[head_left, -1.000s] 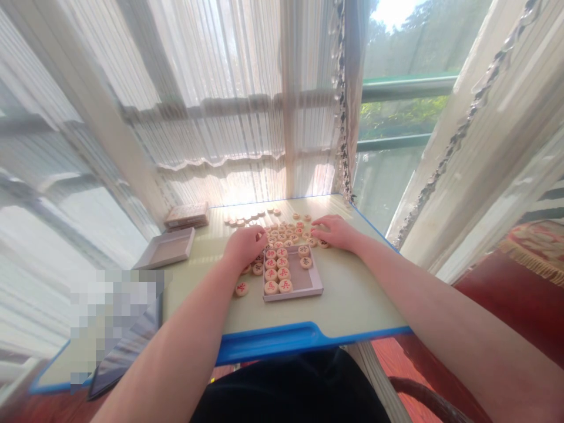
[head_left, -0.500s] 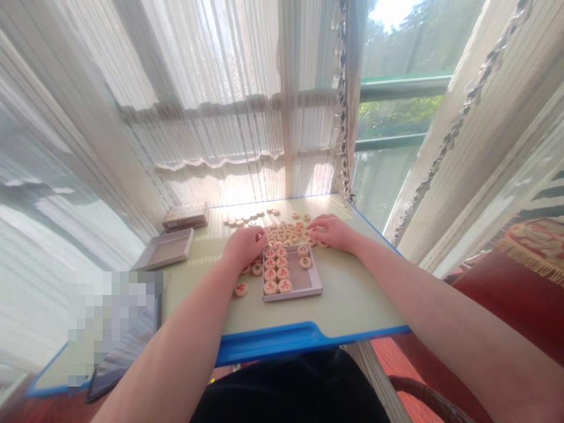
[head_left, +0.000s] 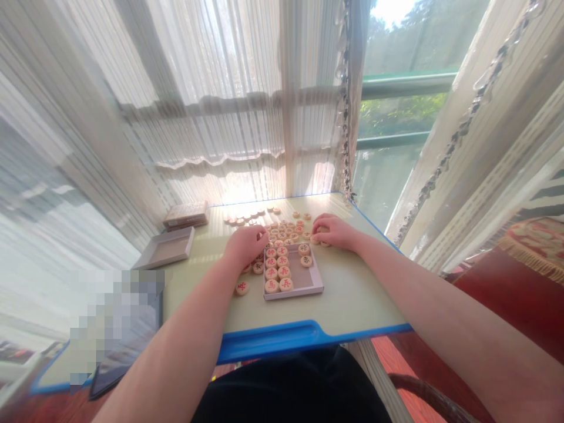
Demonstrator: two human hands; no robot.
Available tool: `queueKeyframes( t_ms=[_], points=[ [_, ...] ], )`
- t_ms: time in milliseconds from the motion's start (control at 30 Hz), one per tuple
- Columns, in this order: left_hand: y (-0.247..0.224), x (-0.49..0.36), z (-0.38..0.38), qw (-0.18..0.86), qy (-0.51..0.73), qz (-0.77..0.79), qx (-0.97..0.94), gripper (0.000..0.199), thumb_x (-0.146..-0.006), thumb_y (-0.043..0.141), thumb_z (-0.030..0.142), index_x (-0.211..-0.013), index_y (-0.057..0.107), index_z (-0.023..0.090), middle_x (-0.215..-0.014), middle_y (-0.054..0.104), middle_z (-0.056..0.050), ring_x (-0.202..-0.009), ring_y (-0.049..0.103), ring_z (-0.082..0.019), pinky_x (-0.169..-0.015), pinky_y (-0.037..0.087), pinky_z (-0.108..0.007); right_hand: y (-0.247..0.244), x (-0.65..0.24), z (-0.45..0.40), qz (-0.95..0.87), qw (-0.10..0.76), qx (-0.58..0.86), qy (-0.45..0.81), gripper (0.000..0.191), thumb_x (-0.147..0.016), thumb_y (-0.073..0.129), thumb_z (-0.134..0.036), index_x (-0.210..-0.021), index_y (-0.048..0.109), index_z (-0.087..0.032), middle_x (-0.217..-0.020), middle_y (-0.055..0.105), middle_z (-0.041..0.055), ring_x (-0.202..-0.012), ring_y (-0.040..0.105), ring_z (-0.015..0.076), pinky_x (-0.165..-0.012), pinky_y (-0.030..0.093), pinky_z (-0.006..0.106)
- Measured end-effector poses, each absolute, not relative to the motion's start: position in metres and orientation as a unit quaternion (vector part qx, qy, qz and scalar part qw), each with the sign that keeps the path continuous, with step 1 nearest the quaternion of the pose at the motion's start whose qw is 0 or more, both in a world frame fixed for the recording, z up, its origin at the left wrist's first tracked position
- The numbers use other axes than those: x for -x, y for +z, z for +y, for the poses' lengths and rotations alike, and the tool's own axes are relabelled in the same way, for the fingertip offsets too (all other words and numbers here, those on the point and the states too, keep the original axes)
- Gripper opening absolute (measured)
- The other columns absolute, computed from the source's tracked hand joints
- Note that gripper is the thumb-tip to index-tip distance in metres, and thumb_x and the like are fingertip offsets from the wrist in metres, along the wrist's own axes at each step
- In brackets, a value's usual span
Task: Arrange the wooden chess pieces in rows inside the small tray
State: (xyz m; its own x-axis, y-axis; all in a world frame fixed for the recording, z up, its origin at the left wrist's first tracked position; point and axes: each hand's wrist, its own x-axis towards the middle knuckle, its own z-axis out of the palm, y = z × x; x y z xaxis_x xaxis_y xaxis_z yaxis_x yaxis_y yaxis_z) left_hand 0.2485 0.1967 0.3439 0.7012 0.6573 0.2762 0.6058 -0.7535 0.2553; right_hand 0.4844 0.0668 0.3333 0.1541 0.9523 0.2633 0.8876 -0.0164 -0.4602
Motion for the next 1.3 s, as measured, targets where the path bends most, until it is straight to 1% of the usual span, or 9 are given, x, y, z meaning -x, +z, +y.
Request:
queueKeyframes(
  t_ms=[100,167,300,533,800,1000,1167,1300],
  points=[
    [0.3439,-0.2487,0.1969,0.073,0.180,0.339,-0.920,0.030,-0.082,0.043,0.037,-0.086,0.068,0.022,-0.069,0.067,-0.002,-0.066,0.059,-0.019,-0.058,0.038,-0.027,0.3340,-0.4836,0.0653,-0.656,0.230,0.716,0.066,0.022,-0.068,0.068,-0.035,-0.083,0.069,-0.020,-0.105,0.061,0.0078,-0.106,0.053,0.0249,-0.095,0.040,0.037],
    [0.3439,-0.2490,0.1970,0.071,0.182,0.335,-0.922,0.030,-0.082,0.043,0.037,-0.086,0.068,0.022,-0.069,0.067,-0.002,-0.066,0.058,-0.018,-0.058,0.038,-0.027,0.3339,-0.4832,0.0643,-0.660,0.218,0.716,0.064,0.025,-0.067,0.069,-0.037,-0.084,0.068,-0.020,-0.108,0.060,0.0081,-0.107,0.052,0.0254,-0.096,0.040,0.037],
    [0.3439,-0.2492,0.1969,0.068,0.177,0.336,-0.923,0.030,-0.082,0.043,0.036,-0.085,0.068,0.021,-0.070,0.067,-0.003,-0.066,0.059,-0.018,-0.058,0.038,-0.027,0.3337,-0.4836,0.0638,-0.661,0.224,0.714,0.058,0.022,-0.068,0.068,-0.034,-0.085,0.069,-0.021,-0.108,0.060,0.0076,-0.109,0.052,0.0248,-0.097,0.039,0.036],
    [0.3437,-0.2492,0.1961,0.069,0.175,0.336,-0.923,0.028,-0.082,0.043,0.036,-0.084,0.067,0.021,-0.071,0.068,-0.003,-0.067,0.059,-0.019,-0.059,0.039,-0.027,0.3357,-0.4861,0.0623,-0.669,0.220,0.707,0.067,0.027,-0.073,0.061,-0.027,-0.098,0.071,-0.024,-0.112,0.061,0.0067,-0.111,0.053,0.0248,-0.100,0.038,0.036],
    [0.3445,-0.2510,0.1956,0.062,0.167,0.338,-0.924,0.029,-0.083,0.043,0.036,-0.084,0.068,0.021,-0.072,0.068,-0.004,-0.068,0.059,-0.019,-0.061,0.040,-0.028,0.3335,-0.4882,0.0629,-0.670,0.223,0.706,0.053,0.033,-0.073,0.061,-0.029,-0.104,0.070,-0.022,-0.113,0.061,0.0077,-0.110,0.054,0.0248,-0.100,0.039,0.036],
    [0.3447,-0.2511,0.1952,0.060,0.169,0.330,-0.927,0.029,-0.082,0.043,0.036,-0.084,0.068,0.021,-0.074,0.068,-0.004,-0.070,0.059,-0.020,-0.061,0.040,-0.028,0.3323,-0.4891,0.0632,-0.669,0.225,0.707,0.051,0.032,-0.074,0.061,-0.031,-0.103,0.069,-0.022,-0.113,0.062,0.0077,-0.110,0.054,0.0246,-0.099,0.040,0.037],
    [0.3435,-0.2508,0.1957,0.060,0.165,0.331,-0.927,0.030,-0.083,0.043,0.037,-0.086,0.068,0.021,-0.075,0.069,-0.004,-0.072,0.060,-0.020,-0.062,0.041,-0.028,0.3325,-0.4882,0.0633,-0.667,0.233,0.706,0.052,0.030,-0.072,0.062,-0.029,-0.100,0.070,-0.021,-0.111,0.063,0.0074,-0.108,0.055,0.0240,-0.098,0.041,0.035],
    [0.3431,-0.2503,0.1965,0.061,0.165,0.327,-0.928,0.030,-0.083,0.042,0.037,-0.085,0.067,0.022,-0.074,0.068,-0.004,-0.070,0.060,-0.020,-0.061,0.040,-0.028,0.3354,-0.4854,0.0626,-0.666,0.223,0.710,0.049,0.030,-0.073,0.062,-0.029,-0.101,0.070,-0.020,-0.112,0.063,0.0079,-0.108,0.055,0.0241,-0.097,0.041,0.035]
  ],
)
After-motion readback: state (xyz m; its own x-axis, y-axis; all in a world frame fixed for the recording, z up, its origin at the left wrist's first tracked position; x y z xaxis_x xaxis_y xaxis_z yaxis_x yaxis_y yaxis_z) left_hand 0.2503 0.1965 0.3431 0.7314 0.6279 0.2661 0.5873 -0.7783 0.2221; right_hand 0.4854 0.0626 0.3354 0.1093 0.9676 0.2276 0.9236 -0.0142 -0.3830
